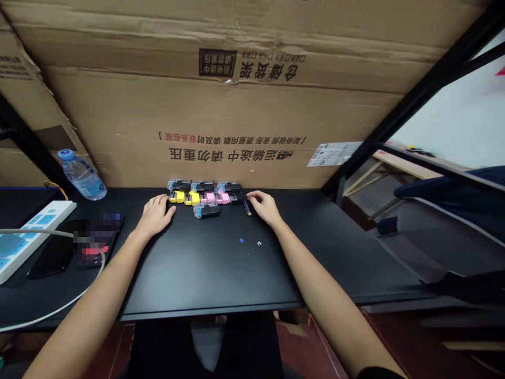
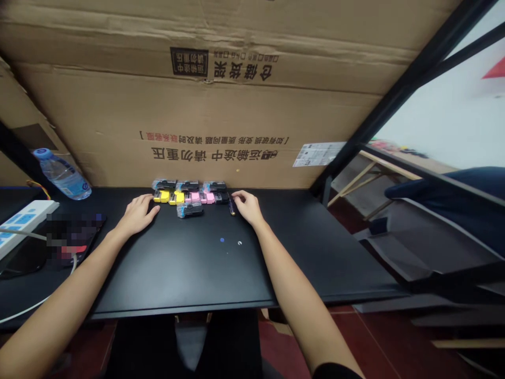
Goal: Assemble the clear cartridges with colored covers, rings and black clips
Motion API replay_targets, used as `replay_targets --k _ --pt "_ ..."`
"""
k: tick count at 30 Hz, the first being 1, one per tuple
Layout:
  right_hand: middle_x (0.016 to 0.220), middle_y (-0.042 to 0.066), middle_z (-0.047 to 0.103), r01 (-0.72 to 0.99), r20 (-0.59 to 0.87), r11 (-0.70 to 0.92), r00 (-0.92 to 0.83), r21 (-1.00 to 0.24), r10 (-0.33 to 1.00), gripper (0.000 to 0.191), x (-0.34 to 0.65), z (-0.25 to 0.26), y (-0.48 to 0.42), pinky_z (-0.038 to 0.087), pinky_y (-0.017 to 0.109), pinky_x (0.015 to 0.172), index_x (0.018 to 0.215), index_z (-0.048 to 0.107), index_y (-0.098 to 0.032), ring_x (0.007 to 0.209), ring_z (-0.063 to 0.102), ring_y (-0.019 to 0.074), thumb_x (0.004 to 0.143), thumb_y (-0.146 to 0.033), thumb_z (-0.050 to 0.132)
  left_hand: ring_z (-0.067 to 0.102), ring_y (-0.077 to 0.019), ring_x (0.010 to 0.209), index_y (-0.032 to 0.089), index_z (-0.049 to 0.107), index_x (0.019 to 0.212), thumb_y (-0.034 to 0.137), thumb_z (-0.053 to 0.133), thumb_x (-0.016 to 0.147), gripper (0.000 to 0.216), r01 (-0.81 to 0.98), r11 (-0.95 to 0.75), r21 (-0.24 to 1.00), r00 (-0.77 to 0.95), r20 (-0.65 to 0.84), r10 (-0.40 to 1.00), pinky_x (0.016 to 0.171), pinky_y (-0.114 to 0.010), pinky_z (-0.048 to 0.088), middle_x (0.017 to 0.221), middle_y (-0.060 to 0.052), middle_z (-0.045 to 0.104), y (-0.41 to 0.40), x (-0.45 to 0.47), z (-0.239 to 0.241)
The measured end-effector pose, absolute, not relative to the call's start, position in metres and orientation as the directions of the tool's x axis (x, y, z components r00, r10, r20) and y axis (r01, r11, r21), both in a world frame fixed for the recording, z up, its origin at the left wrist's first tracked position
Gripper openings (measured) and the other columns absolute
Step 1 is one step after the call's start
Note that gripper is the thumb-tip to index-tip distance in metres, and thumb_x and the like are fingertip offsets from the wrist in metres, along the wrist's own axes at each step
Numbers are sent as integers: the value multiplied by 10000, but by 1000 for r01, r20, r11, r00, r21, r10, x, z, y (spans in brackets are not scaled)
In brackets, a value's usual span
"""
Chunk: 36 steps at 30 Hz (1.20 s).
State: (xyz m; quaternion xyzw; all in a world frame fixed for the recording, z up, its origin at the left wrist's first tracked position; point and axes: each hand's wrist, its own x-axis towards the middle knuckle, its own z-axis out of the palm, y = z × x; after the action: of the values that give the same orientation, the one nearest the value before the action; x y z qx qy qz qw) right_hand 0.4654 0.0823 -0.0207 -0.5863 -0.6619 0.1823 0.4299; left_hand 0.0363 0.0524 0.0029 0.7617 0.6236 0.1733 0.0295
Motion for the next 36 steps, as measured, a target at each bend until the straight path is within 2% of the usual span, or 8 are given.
replay_targets --k 2,4,8,12,19,29,36 --pt "1051 79 839 663 352 230 54 -712 934 279 469 -22 81 591 419 955 1052 809 -214 945 762 250 923 -254 564 505 -384 1486 158 570 1524 471 454 1070 564 941 -220 258 162 229 960 1237 -528 414 1625 -186 566 52 37 4" --pt "1088 89 826 750 380 216 50 -625 924 301 472 -23 79 574 455 998 1069 814 -223 1010 739 274 921 -242 554 507 -376 1490 159 574 1526 450 444 1075 552 941 -224 254 166 231 959 1243 -518 414 1625 -183 568 50 38 5" --pt "1338 145 751 891 402 137 55 -432 914 361 472 -26 75 500 595 1099 1220 810 -244 1254 636 385 951 -293 574 496 -365 1518 171 588 1538 415 416 1087 541 950 -197 243 138 241 961 1264 -525 401 1641 -173 561 46 39 7" --pt "1466 177 688 925 372 123 21 -360 928 436 464 -29 73 476 646 1129 1370 764 -226 1341 585 431 1014 -316 528 431 -388 1584 193 584 1571 481 441 1086 582 969 -117 218 65 232 971 1314 -575 321 1701 -164 507 41 40 8" --pt "1492 172 687 912 388 224 -80 -343 918 457 472 -32 73 476 585 1189 1379 756 -199 1373 611 390 1026 -256 472 395 -399 1615 186 563 1602 542 449 1080 642 974 -112 197 67 221 973 1328 -590 284 1729 -172 472 40 42 5" --pt "1520 169 673 937 348 194 -85 -291 933 475 470 -27 71 481 551 1207 1430 729 -182 1403 612 368 1049 -294 469 406 -386 1602 201 560 1616 561 441 1082 655 985 -83 150 52 200 978 1323 -562 322 1727 -128 485 40 44 11" --pt "1587 202 624 953 319 156 -68 -259 945 504 460 -21 59 412 510 1288 1485 689 -117 1509 556 342 1075 -285 451 391 -386 1624 193 549 1628 557 418 1094 660 988 -89 124 63 204 977 1334 -565 317 1738 -130 472 39 44 10"
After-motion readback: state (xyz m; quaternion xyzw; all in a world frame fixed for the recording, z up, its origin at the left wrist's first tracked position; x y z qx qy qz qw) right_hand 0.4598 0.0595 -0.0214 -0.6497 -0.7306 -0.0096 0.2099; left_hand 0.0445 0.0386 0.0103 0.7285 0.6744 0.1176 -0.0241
